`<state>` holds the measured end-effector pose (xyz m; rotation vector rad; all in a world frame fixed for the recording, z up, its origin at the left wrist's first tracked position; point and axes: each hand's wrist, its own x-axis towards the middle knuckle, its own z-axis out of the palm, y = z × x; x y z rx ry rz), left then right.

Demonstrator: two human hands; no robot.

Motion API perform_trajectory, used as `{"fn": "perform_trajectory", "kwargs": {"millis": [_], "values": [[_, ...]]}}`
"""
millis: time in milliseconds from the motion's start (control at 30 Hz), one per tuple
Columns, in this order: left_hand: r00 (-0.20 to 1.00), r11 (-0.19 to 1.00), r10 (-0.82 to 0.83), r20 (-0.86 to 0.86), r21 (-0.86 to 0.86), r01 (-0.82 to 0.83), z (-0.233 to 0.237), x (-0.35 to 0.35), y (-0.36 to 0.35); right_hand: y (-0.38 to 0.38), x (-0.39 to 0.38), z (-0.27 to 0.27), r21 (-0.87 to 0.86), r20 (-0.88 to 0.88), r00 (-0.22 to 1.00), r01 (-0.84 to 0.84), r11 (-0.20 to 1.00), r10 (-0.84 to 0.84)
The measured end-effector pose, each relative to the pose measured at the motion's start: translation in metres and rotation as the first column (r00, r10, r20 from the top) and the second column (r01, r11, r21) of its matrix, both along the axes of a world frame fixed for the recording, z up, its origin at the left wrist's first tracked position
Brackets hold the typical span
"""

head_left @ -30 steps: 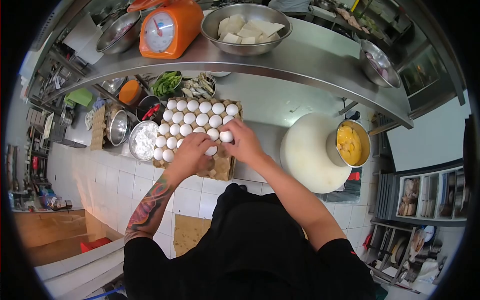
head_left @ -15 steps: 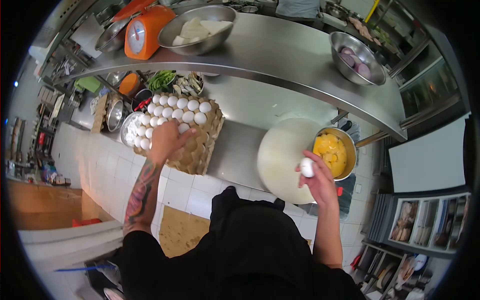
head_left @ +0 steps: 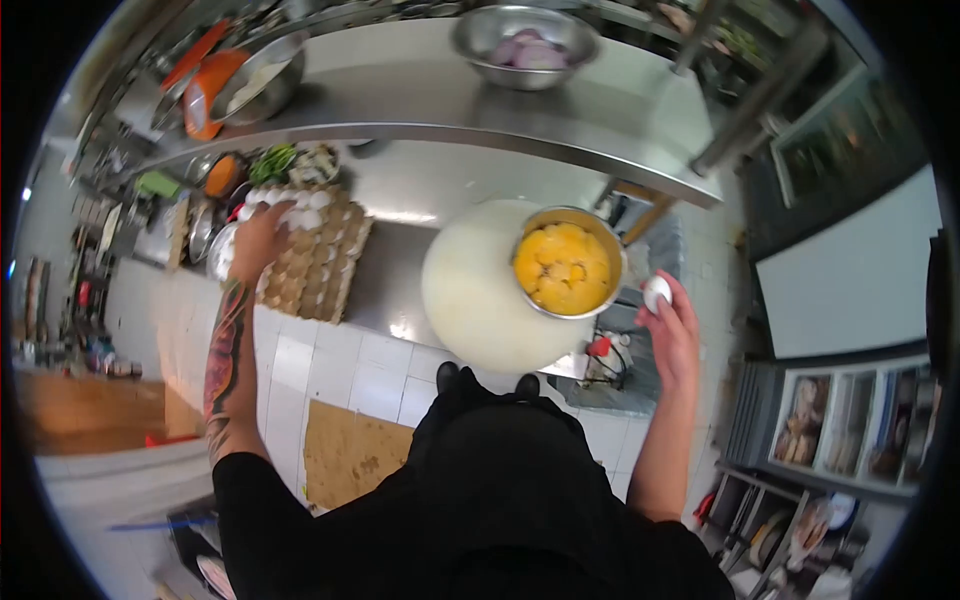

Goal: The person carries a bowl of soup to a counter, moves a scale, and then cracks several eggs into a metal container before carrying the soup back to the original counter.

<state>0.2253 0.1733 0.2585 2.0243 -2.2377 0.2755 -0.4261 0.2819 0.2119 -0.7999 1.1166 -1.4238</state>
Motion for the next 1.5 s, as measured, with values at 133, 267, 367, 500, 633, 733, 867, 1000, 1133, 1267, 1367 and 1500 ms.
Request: {"fn": "perform_trajectory", "kwargs": {"millis": [133,267,367,500,633,733,867,1000,1133,1267,1367,1500], "values": [[0.994,0.993,-0.109,0.028,0.047,0.108,-0.013,-0.011,-0.009,-0.019,-0.015,-0.018,0.046,0.091,0.986,0.135,0.990,-0.138],[0.994,0.992,-0.104,-0.036,0.075,0.106,-0.009,-0.026,-0.005,-0.068,-0.009,-0.041,-0.055,0.171,0.914,0.382,0.923,-0.368],[0.996,0.993,-0.084,0.020,0.090,0.082,-0.011,-0.029,-0.008,-0.089,0.007,-0.043,-0.077,0.127,0.894,0.440,0.895,-0.429],[0.996,0.995,-0.044,0.078,0.091,0.037,-0.014,-0.028,-0.011,-0.077,0.017,-0.020,-0.009,0.123,0.959,0.258,0.966,-0.255],[0.992,0.989,-0.122,0.029,0.086,0.119,-0.015,-0.015,-0.013,-0.057,0.041,-0.010,-0.071,0.075,0.986,0.155,0.985,-0.150],[0.987,0.987,-0.159,0.007,0.032,0.159,-0.021,-0.002,-0.017,-0.067,0.059,-0.013,-0.112,-0.263,0.963,0.027,0.993,-0.056],[0.977,0.991,-0.112,-0.182,-0.093,0.096,-0.019,-0.002,-0.006,-0.080,0.066,-0.018,-0.256,-0.692,0.708,-0.057,0.965,-0.142],[0.883,0.923,-0.296,-0.364,-0.347,0.166,-0.027,0.002,-0.003,-0.081,0.071,0.002,-0.230,-0.862,0.495,-0.194,0.954,-0.107],[0.315,0.998,-0.057,-0.947,-0.060,0.000,-0.015,-0.086,0.033,-0.082,0.074,0.007,-0.194,-0.952,0.284,-0.256,0.947,-0.118],[-0.175,0.954,0.016,-0.984,-0.037,0.297,-0.051,-0.169,0.039,-0.072,0.087,0.030,-0.002,-0.999,0.038,-0.213,0.977,0.006],[-0.312,0.902,0.147,-0.939,-0.002,0.432,-0.071,-0.239,0.034,-0.066,0.085,0.036,0.007,-0.988,-0.152,-0.255,0.967,-0.033],[-0.274,0.831,0.219,-0.936,0.032,0.555,-0.064,-0.303,0.025,-0.039,0.065,0.042,-0.305,-0.929,0.246,-0.084,0.949,-0.276]]}}
